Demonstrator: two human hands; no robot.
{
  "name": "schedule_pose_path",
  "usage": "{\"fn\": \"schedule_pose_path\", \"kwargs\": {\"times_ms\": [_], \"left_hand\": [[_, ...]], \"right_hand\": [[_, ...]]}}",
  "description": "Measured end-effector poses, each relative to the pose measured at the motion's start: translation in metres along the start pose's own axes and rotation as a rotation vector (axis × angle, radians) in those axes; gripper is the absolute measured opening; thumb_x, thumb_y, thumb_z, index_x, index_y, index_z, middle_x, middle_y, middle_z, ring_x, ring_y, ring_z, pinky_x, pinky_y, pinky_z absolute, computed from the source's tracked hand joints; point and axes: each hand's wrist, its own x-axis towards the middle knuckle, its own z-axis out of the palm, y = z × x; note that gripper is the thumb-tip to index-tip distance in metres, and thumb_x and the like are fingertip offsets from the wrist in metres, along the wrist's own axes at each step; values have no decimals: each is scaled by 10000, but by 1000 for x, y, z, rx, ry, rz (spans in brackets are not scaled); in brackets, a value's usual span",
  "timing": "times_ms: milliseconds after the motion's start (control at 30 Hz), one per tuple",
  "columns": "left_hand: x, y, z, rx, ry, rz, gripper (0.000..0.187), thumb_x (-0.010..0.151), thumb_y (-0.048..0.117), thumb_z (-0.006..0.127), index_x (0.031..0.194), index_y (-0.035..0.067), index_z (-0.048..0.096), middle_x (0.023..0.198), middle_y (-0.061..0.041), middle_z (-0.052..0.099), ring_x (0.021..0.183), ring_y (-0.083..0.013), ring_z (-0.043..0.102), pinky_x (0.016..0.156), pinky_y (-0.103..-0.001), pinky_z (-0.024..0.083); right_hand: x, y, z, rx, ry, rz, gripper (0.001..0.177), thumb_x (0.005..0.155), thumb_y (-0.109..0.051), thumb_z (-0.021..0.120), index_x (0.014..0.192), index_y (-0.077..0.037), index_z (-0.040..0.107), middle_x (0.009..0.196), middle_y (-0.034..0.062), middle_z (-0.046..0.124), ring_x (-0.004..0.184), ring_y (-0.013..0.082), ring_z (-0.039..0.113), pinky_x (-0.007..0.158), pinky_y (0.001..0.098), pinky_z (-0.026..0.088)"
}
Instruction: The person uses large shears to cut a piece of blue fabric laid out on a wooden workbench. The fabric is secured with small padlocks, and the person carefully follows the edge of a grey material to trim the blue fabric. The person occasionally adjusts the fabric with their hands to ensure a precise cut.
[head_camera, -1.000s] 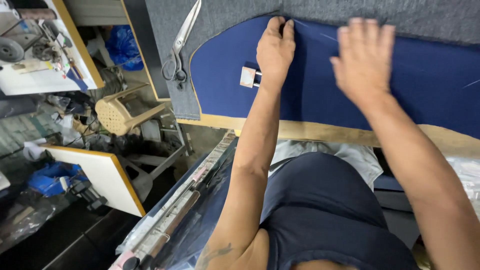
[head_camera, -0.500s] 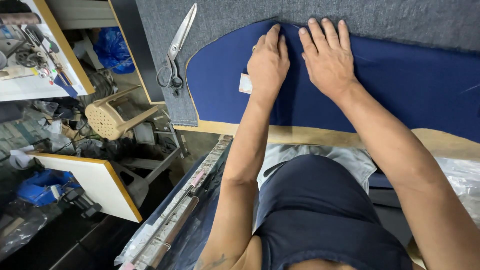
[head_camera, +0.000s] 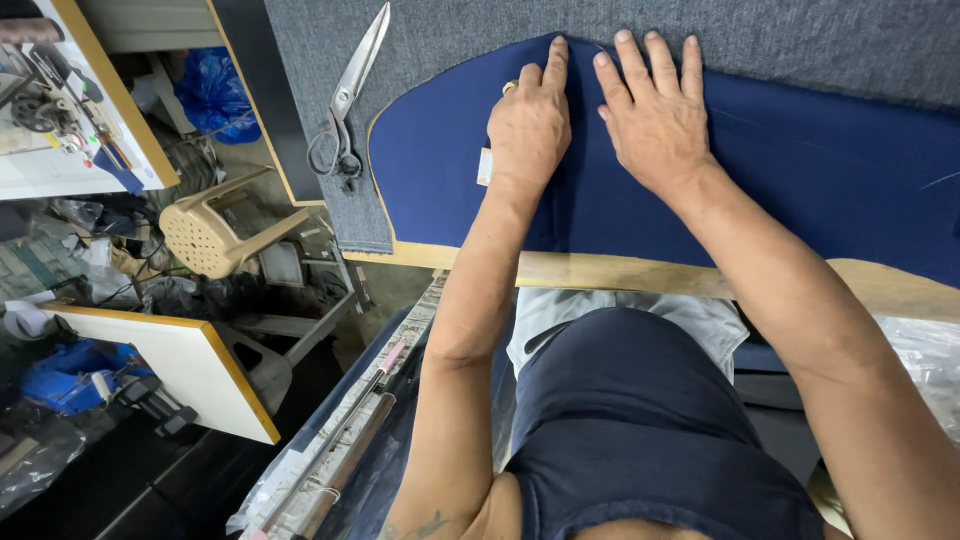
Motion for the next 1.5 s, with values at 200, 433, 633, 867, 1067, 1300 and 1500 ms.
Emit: {"fn": "schedule_pose_path", "kwargs": {"times_ms": [200, 433, 633, 867, 1067, 1300, 1500], "left_hand": [[-1, 0, -7, -38, 13, 26, 483, 1015, 220, 592, 1488, 161, 515, 930, -28, 591, 660, -228, 628, 640, -340, 565], [-5, 16, -33, 5, 60, 147, 524, 975, 252, 625, 1467, 130, 488, 1002, -7, 616, 806, -222, 638, 670, -344, 570], [-6, 16, -27, -1, 9, 135, 595, 980, 287, 630, 1518, 139, 422, 1248, -47, 608, 980, -243, 664, 775, -366, 601], [-5, 20, -19, 18, 42, 88, 601, 964, 314, 620, 1516, 161, 440, 1261, -60, 604, 976, -248, 666, 816, -371, 607], [-5, 22, -16, 16, 26, 93, 619, 967, 310, 640, 1523, 133, 432, 1294, -93, 598, 1018, -279, 671, 804, -387, 615], [-5, 21, -13, 17, 20, 81, 638, 974, 318, 651, 1545, 163, 410, 1294, -76, 589, 979, -251, 658, 782, -366, 607], [-3, 22, -16, 32, -7, 85, 667, 963, 342, 656, 1552, 166, 396, 1284, -76, 569, 979, -261, 656, 796, -377, 610]], "right_hand": [[-1, 1, 4, -31, 15, -12, 553, 1004, -216, 904, 1487, -19, 718, 1534, 204, 620, 1349, 449, 559, 1102, 686, 360], [-3, 1, 9, -18, -7, 16, 548, 1013, -226, 868, 1499, -17, 725, 1554, 207, 608, 1371, 449, 538, 1115, 692, 329], [-2, 0, 6, 8, -25, 25, 550, 1019, -204, 855, 1511, 1, 718, 1560, 228, 599, 1382, 462, 518, 1118, 702, 310], [-3, 0, 10, 1, -12, 20, 548, 1005, -209, 867, 1497, -8, 732, 1556, 229, 599, 1364, 467, 532, 1107, 701, 320], [-2, 0, 7, 17, -20, 23, 556, 1007, -191, 866, 1506, 4, 715, 1557, 231, 592, 1384, 465, 510, 1122, 707, 293], [-3, 1, 8, 57, -5, 23, 565, 1019, -162, 870, 1506, 52, 677, 1551, 268, 587, 1371, 508, 520, 1113, 720, 291], [-3, 2, 10, 95, -30, 32, 561, 1050, -154, 835, 1526, 83, 658, 1581, 288, 550, 1413, 529, 468, 1123, 735, 249]]}}
